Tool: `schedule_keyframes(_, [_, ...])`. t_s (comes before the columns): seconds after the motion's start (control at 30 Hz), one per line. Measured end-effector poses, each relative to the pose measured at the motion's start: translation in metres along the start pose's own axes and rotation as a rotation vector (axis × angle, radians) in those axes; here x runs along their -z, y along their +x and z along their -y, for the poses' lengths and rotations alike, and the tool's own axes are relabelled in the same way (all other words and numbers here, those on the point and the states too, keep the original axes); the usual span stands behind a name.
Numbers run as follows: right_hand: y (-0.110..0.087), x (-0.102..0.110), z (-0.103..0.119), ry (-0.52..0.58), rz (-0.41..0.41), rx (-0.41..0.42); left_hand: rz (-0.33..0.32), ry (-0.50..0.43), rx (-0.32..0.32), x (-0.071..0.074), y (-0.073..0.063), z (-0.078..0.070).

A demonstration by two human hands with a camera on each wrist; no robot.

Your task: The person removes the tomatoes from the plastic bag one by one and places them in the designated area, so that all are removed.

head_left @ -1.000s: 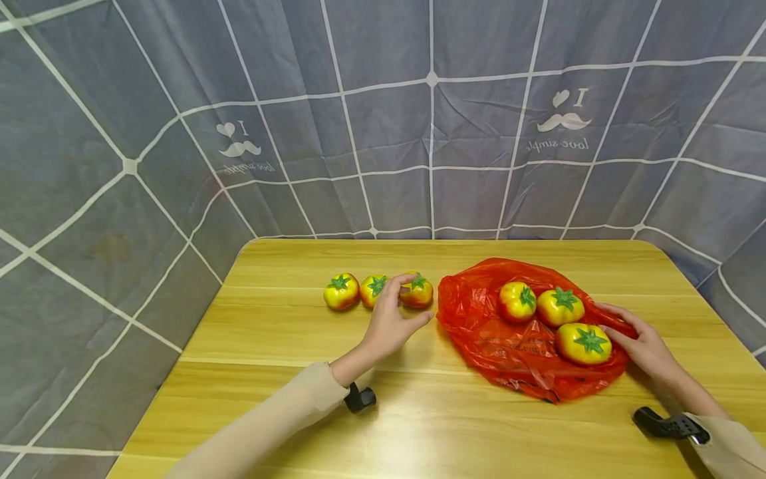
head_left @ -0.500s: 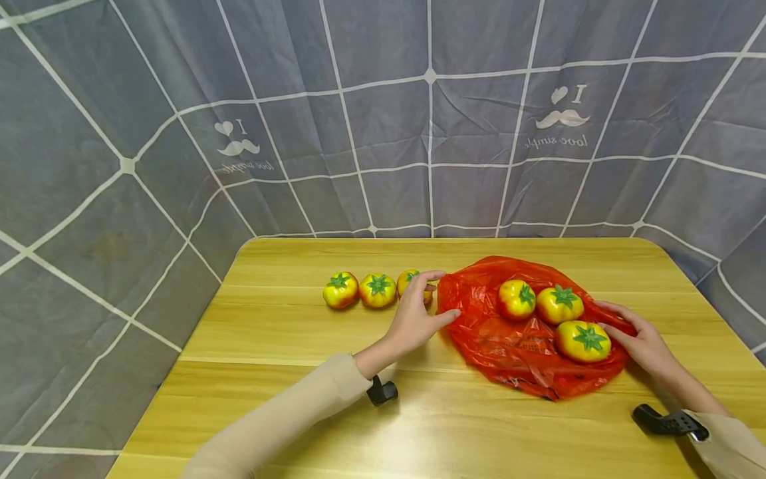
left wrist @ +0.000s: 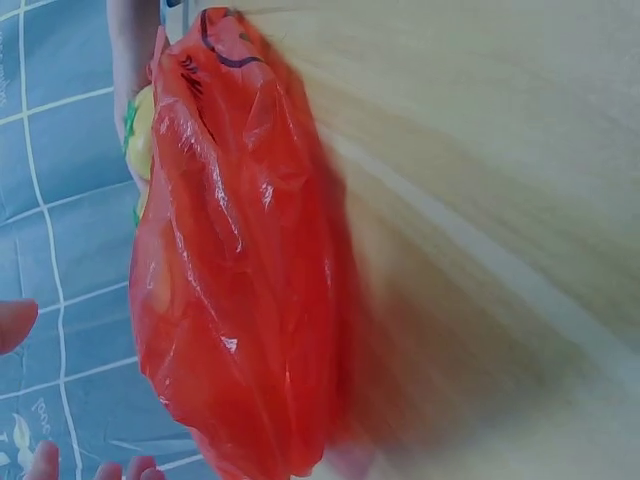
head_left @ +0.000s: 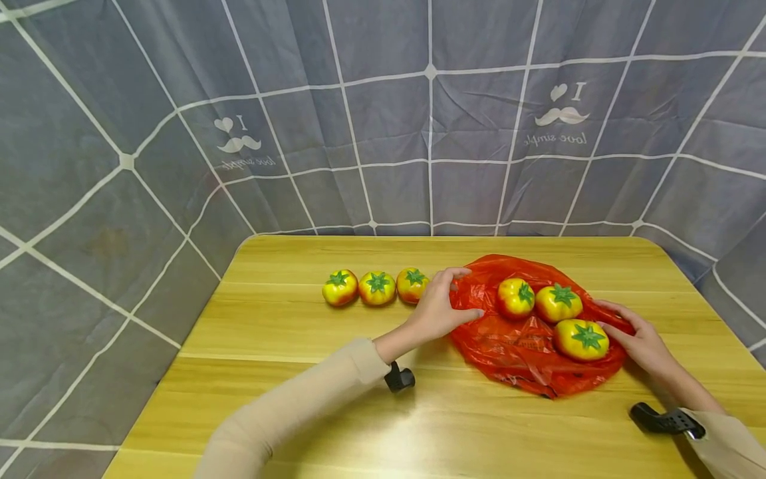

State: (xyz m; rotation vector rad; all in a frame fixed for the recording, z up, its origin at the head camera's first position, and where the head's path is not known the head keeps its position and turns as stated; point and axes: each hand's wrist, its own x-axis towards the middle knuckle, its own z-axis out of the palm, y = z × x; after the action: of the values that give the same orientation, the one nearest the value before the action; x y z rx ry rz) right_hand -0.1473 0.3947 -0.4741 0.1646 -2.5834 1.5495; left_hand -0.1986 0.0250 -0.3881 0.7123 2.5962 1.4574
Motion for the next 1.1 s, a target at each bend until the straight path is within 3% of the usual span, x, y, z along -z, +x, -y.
schedule_keyframes(0.37, [0.000,0.000,0.000,0.021,-0.001,0.000,0.189,0.078,0.038,-0.008,0.020,-0.007])
schedule_keyframes(0.77, [0.001,-0.001,0.002,0.026,0.003,0.020,0.168,0.131,0.050,-0.019,0.038,-0.016])
schedule_keyframes(1.1, [0.001,-0.001,0.002,0.040,0.006,0.002,0.191,0.223,0.063,-0.026,0.052,-0.021])
